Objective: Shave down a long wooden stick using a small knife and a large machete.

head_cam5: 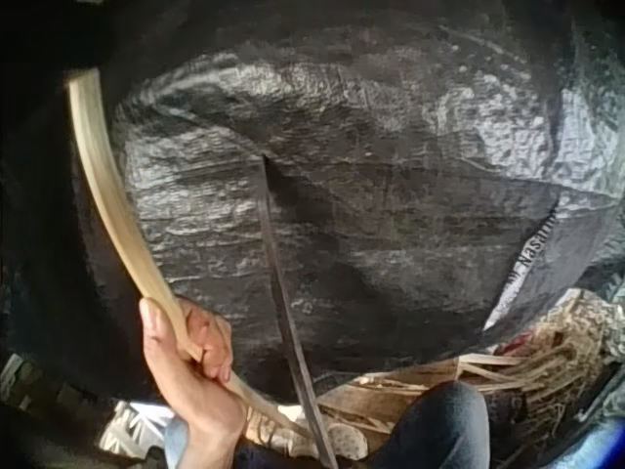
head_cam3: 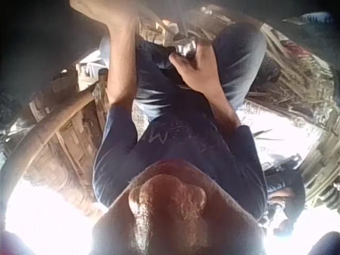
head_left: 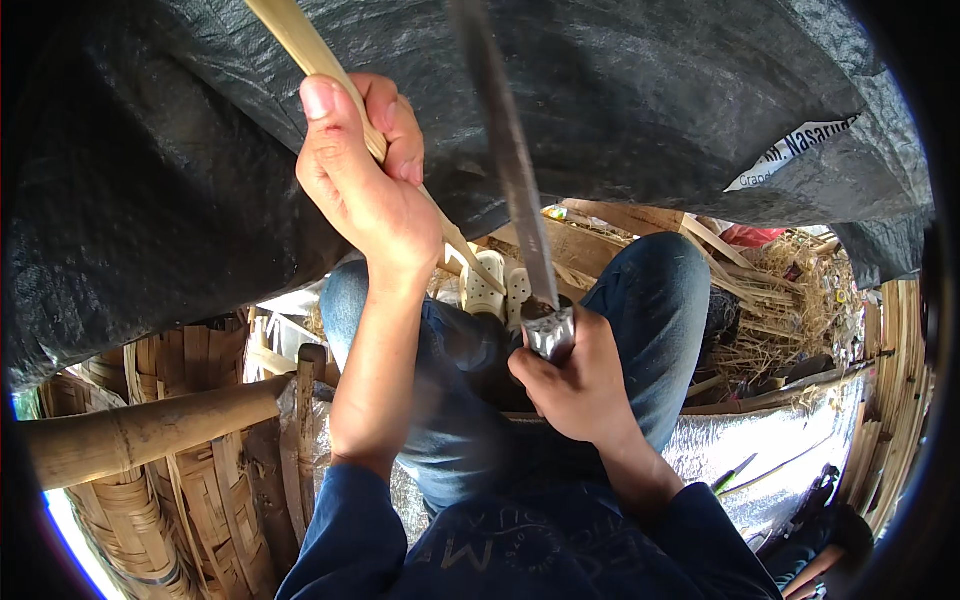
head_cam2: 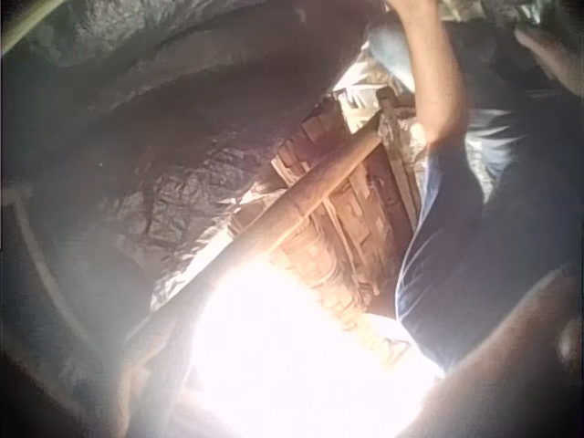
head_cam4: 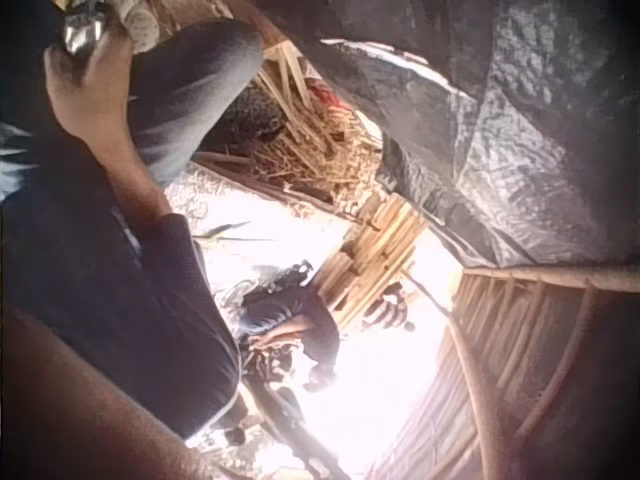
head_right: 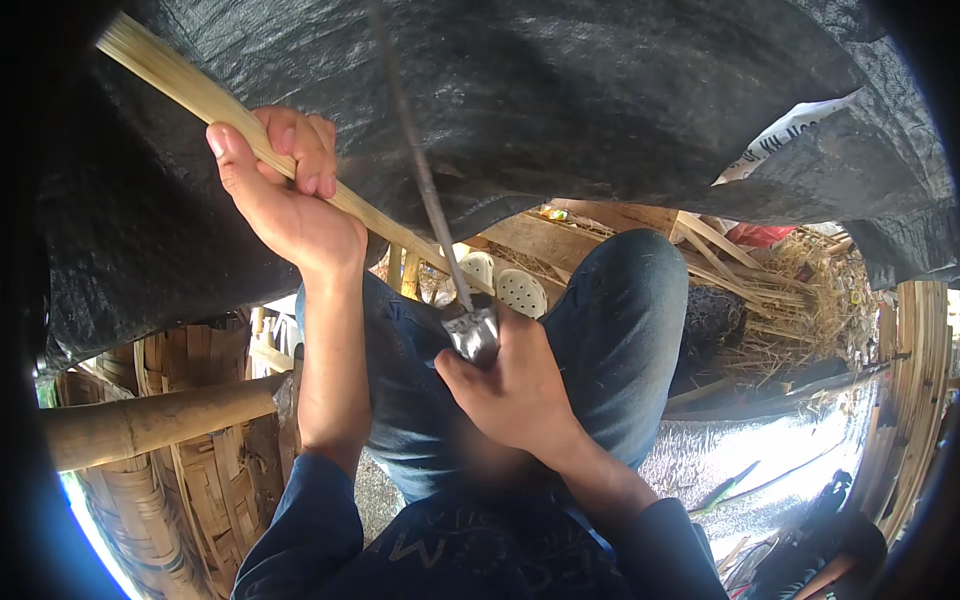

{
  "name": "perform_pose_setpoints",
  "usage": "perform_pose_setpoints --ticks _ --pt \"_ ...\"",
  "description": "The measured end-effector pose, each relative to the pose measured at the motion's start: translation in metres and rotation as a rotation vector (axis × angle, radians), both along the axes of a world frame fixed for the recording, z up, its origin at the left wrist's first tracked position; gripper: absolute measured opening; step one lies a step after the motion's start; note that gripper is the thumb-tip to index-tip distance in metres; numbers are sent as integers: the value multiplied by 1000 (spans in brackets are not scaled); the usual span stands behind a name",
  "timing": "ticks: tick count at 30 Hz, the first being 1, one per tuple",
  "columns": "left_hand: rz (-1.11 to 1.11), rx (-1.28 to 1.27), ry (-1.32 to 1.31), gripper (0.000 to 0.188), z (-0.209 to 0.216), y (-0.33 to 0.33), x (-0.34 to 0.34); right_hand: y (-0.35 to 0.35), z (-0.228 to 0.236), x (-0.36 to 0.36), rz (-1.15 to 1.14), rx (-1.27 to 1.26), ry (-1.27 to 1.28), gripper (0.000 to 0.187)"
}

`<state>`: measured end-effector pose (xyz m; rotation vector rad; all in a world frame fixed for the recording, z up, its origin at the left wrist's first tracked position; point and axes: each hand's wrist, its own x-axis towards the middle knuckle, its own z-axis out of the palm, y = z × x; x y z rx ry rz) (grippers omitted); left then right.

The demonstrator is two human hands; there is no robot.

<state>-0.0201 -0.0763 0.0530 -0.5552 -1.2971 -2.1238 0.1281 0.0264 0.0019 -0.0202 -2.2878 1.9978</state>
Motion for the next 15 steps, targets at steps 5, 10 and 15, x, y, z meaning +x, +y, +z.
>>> perform_pose_setpoints --ticks 5,10,15 --pt "122 117 -162 49 -3 -1 -1 -16 -56 21 -40 180 128 11" --pt "-13 -42 -52 45 5 -9 1 5 -50 28 55 -306 -456 9" --pt "-64 -19 -22 47 4 -7 -5 -3 -14 17 66 -331 -295 10"
